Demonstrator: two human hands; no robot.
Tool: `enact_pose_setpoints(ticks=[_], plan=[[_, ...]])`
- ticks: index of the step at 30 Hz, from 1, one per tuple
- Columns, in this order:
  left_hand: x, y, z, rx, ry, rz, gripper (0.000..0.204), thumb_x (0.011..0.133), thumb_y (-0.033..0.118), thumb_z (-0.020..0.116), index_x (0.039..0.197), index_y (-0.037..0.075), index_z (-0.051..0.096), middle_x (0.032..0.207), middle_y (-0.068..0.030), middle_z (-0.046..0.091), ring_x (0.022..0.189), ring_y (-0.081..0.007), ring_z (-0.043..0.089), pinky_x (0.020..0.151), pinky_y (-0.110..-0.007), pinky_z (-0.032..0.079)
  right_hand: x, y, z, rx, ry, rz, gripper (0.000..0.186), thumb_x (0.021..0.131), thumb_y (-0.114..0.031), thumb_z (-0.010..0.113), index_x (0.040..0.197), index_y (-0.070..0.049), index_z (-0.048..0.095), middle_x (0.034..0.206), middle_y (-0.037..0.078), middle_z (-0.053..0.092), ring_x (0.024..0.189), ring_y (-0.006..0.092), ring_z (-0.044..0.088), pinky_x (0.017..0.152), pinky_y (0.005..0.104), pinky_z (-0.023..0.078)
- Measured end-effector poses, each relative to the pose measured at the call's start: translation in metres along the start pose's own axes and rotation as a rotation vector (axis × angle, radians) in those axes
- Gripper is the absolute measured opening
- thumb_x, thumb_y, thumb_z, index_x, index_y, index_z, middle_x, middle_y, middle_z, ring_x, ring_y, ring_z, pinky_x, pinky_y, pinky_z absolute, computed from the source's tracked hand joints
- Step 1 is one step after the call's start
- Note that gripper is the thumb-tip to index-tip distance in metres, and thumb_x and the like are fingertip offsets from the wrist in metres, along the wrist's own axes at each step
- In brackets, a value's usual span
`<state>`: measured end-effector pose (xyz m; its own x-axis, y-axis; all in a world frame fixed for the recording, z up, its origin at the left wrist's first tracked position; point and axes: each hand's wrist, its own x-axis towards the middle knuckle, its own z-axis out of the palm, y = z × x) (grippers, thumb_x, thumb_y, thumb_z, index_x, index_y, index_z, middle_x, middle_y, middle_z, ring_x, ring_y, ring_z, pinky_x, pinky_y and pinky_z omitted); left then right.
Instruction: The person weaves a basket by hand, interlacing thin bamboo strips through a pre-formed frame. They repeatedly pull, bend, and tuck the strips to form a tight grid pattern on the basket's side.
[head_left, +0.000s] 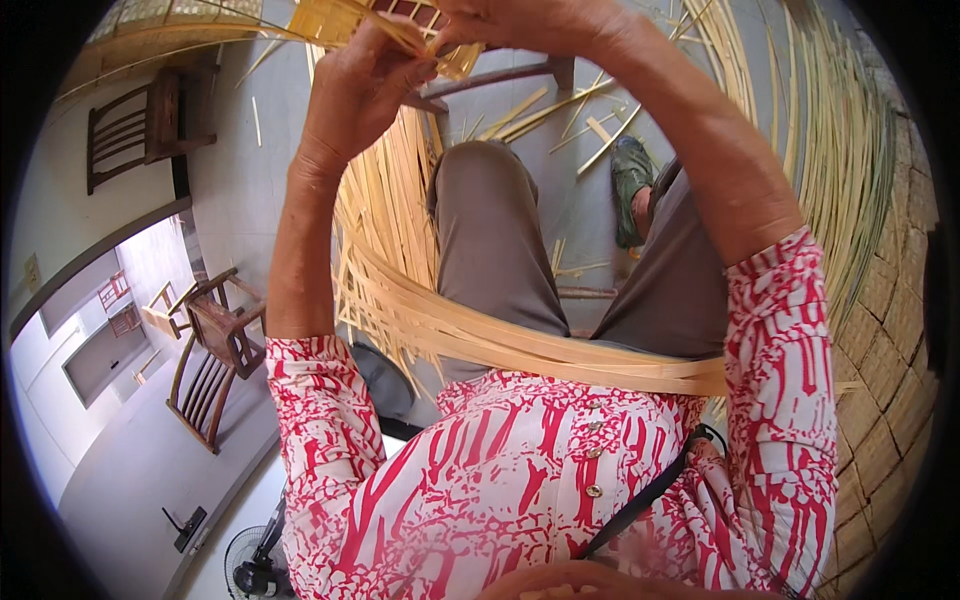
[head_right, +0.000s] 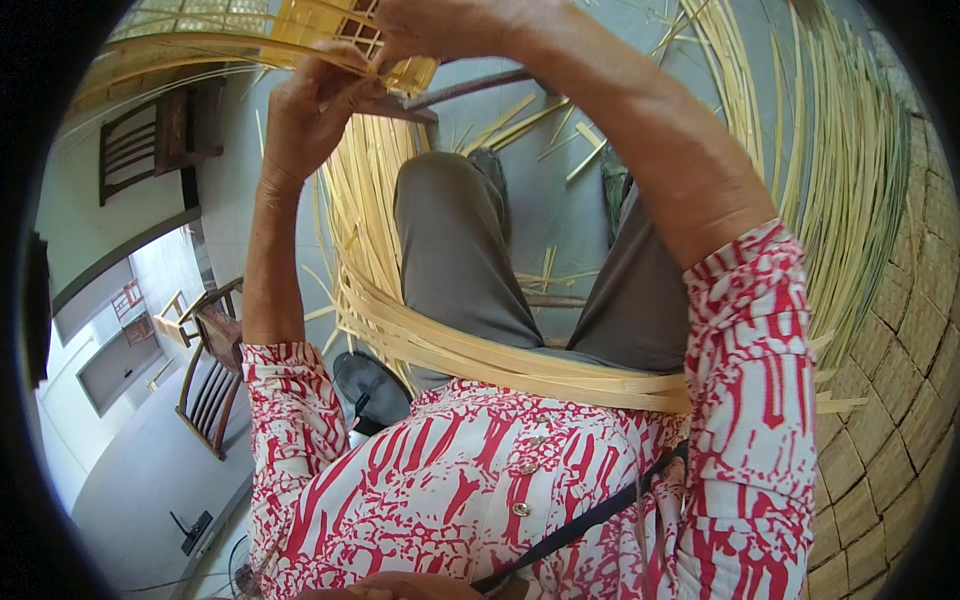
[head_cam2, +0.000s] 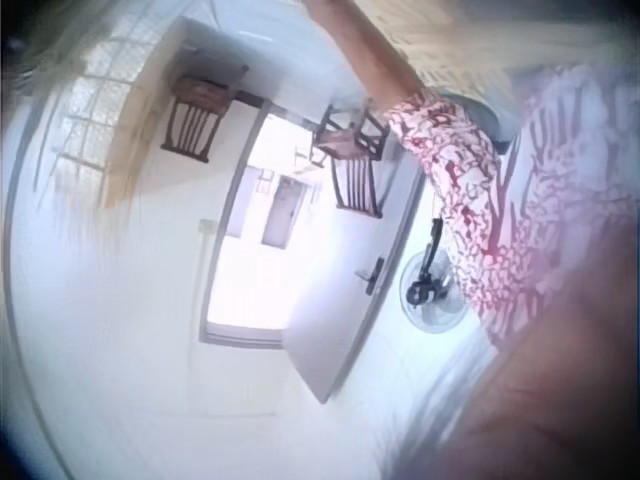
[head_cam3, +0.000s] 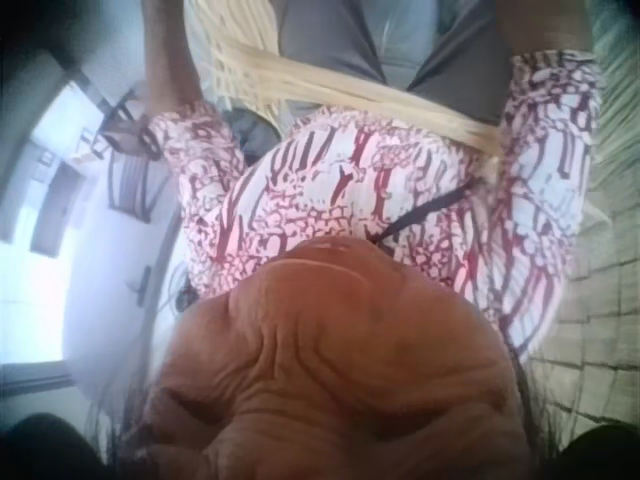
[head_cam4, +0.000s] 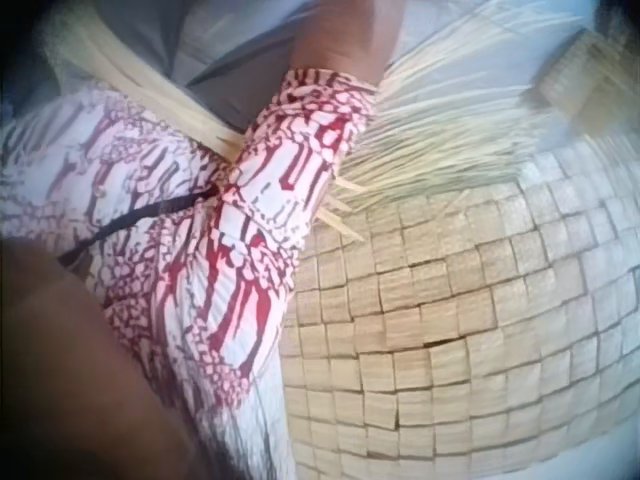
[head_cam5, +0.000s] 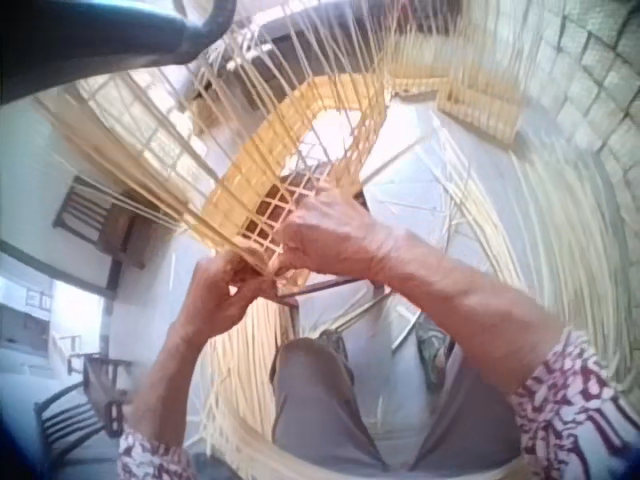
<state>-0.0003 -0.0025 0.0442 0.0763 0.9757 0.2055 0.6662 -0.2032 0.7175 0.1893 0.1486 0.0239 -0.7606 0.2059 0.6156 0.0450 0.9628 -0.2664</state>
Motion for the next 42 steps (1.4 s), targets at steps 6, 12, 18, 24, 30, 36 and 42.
enact_pose_setpoints(ticks=[6, 12, 18, 24, 30, 36, 42], plan=[[0.007, -0.014, 0.004, -0.096, 0.251, -0.158, 0.014, 0.088, 0.008, 0.079, 0.095, 0.002, 0.069, 0.080, -0.0050, 0.074, 0.075, -0.0089, 0.070, 0.067, -0.026, 0.056, -0.004, -0.023, -0.016, -0.211, 0.283, 0.126, 0.013, 0.088, -0.021, 0.066, 0.093, -0.009, 0.070, 0.092, 0.012, 0.073, 0.088, 0.0321, 0.070, 0.079, 0.0487, 0.053], [0.003, -0.038, 0.011, -0.154, 0.302, -0.174, 0.011, 0.089, 0.007, 0.077, 0.093, 0.003, 0.067, 0.076, -0.0022, 0.070, 0.072, -0.0067, 0.065, 0.066, -0.025, 0.052, -0.026, -0.017, 0.035, 0.841, 0.152, 1.023, 0.011, 0.095, -0.015, 0.057, 0.100, -0.010, 0.065, 0.097, 0.008, 0.071, 0.096, 0.0213, 0.068, 0.083, 0.0375, 0.051], [0.009, -0.019, 0.020, -0.126, 0.353, -0.188, 0.016, 0.088, 0.006, 0.079, 0.092, 0.003, 0.064, 0.076, -0.0001, 0.069, 0.071, -0.0041, 0.062, 0.064, -0.022, 0.050, -0.018, -0.001, 0.035, 1.690, 0.711, 1.230, 0.018, 0.102, -0.018, 0.047, 0.112, -0.009, 0.059, 0.091, 0.007, 0.070, 0.088, 0.0238, 0.069, 0.084, 0.0404, 0.056], [0.008, -0.023, 0.028, -0.274, 0.407, -0.112, 0.017, 0.088, 0.005, 0.079, 0.092, 0.004, 0.062, 0.075, 0.0011, 0.064, 0.068, -0.0034, 0.060, 0.061, -0.022, 0.049, -0.020, 0.003, 0.031, 2.038, 0.447, 0.906, 0.030, 0.107, -0.033, 0.050, 0.097, -0.010, 0.065, 0.091, 0.010, 0.073, 0.083, 0.0221, 0.072, 0.080, 0.0385, 0.060], [0.005, -0.031, 0.021, -0.197, 0.326, -0.083, 0.013, 0.094, 0.007, 0.074, 0.099, 0.004, 0.063, 0.081, 0.0009, 0.065, 0.073, -0.0039, 0.058, 0.065, -0.023, 0.048, 0.019, -0.035, -0.003, 1.427, 0.089, 0.596, 0.040, 0.098, -0.022, 0.070, 0.133, -0.003, 0.063, 0.123, 0.005, 0.068, 0.103, 0.0095, 0.061, 0.090, 0.0277, 0.053], [0.007, -0.043, 0.025, -0.225, 0.351, -0.020, 0.012, 0.096, 0.008, 0.072, 0.104, 0.004, 0.064, 0.084, -0.0014, 0.066, 0.081, -0.0066, 0.063, 0.072, -0.025, 0.053, 0.022, -0.028, 0.005, 1.378, 0.029, 0.446, 0.025, 0.097, -0.025, 0.072, 0.111, -0.004, 0.068, 0.105, 0.002, 0.066, 0.084, 0.0071, 0.060, 0.078, 0.0256, 0.052], [0.012, -0.026, 0.023, -0.091, 0.418, 0.000, 0.014, 0.093, 0.012, 0.076, 0.099, 0.003, 0.066, 0.081, -0.0050, 0.067, 0.070, -0.0102, 0.064, 0.065, -0.027, 0.053, 0.014, -0.033, 0.008, 1.210, 0.291, 0.808, 0.026, 0.105, -0.027, 0.061, 0.101, -0.002, 0.067, 0.090, 0.000, 0.065, 0.081, 0.0074, 0.059, 0.074, 0.0238, 0.049]])
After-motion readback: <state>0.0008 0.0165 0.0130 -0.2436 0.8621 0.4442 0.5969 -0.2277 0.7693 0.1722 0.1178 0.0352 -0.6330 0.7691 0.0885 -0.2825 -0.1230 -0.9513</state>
